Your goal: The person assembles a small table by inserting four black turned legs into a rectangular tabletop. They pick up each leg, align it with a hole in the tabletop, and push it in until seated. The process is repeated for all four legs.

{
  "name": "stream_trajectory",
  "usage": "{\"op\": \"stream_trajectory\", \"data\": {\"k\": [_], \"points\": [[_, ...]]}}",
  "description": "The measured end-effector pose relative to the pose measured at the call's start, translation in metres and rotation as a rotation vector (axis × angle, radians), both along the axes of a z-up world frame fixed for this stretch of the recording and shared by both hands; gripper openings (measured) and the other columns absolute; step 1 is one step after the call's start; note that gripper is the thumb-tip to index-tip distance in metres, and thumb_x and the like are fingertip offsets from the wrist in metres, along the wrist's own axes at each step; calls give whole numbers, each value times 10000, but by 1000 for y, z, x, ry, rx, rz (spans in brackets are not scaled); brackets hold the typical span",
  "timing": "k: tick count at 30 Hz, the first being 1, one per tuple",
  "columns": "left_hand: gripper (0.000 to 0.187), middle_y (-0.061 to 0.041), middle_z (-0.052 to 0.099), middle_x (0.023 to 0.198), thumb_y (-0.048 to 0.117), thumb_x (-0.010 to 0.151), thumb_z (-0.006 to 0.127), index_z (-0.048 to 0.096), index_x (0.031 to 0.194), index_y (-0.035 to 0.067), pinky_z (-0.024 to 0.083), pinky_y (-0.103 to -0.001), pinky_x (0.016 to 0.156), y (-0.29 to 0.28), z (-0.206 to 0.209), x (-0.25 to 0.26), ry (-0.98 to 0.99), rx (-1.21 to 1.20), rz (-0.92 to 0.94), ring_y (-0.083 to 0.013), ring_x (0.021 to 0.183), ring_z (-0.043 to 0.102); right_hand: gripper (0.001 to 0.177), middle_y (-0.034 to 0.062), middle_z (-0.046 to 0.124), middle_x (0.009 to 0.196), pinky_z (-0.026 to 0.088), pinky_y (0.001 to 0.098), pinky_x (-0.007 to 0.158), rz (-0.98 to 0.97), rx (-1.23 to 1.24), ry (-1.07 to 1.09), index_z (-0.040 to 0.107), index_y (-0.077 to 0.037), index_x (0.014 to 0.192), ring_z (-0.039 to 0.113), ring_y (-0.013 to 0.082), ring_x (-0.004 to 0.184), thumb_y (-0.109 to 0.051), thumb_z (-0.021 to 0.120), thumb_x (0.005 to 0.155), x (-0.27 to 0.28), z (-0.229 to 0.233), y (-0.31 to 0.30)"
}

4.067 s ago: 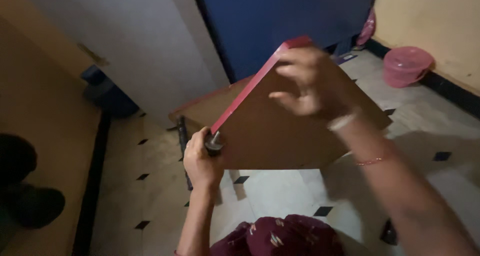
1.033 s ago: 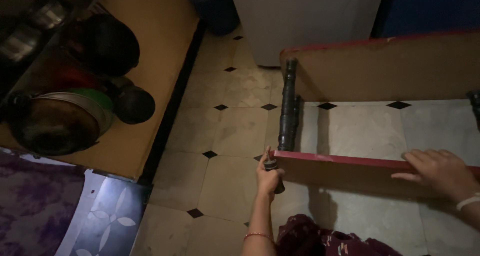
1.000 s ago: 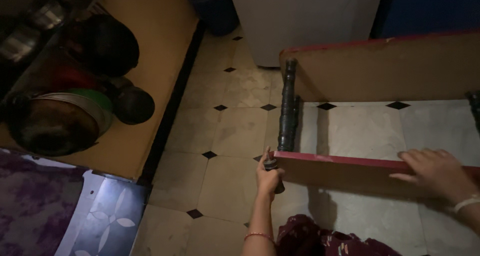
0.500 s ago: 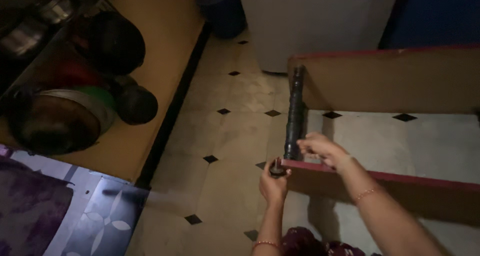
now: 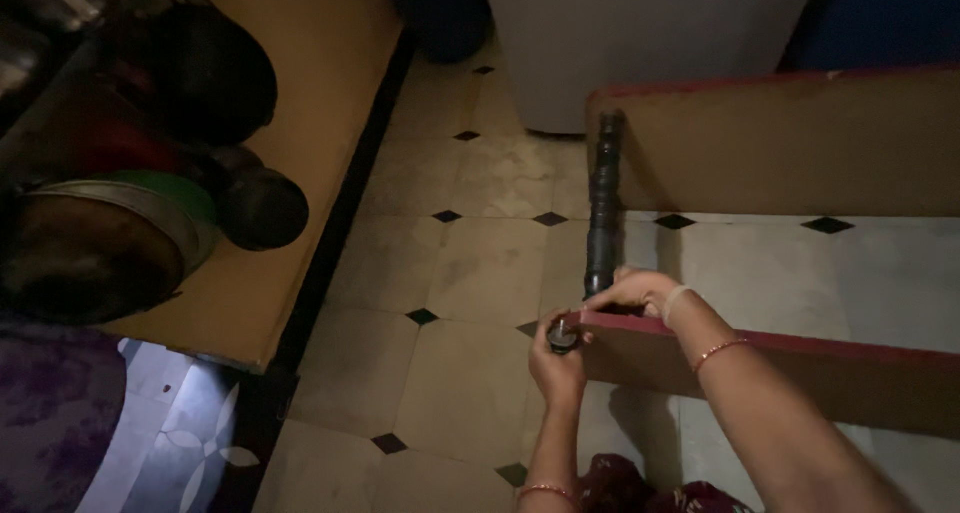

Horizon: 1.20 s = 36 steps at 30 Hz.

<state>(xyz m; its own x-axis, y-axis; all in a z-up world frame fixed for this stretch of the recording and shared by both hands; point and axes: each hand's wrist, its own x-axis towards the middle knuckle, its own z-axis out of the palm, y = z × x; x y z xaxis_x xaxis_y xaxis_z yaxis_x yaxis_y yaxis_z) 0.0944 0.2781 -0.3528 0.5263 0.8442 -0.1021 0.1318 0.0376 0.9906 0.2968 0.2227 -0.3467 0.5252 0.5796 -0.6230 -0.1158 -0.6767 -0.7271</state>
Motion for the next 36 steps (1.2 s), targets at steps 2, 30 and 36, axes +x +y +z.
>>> {"op": "stream_trajectory", "data": {"k": [2, 30, 36], "points": [[426, -61, 736, 1018, -168, 713, 714, 722, 1068, 66, 622, -333, 743, 7, -3, 3, -62, -61, 4, -145, 909, 695, 622, 135, 726, 964, 559, 348, 677, 18, -25, -23, 692, 65, 1078, 688, 215, 865, -229, 973, 606, -4, 3, 2], [614, -72, 763, 1099, -6, 753, 841, 642, 1291, 212, 567, -352, 838, 17, 39, -26, 258, 119, -56, -205, 1000, 729, 450, 74, 774, 1032, 561, 340, 844, 89, 337, -589, 733, -157, 1246, 714, 199, 965, -323, 816, 835, -106, 79, -17], [819, -130, 709, 1201, -20, 762, 772, 450, 1475, 224, 557, -394, 907, 14, 44, -32, 148, 219, -104, -282, 1109, 704, 287, 56, 814, 946, 595, 301, 793, 95, 186, -641, 836, -167, 1048, 769, 146, 828, -301, 827, 794, -145, 103, 2]]}}
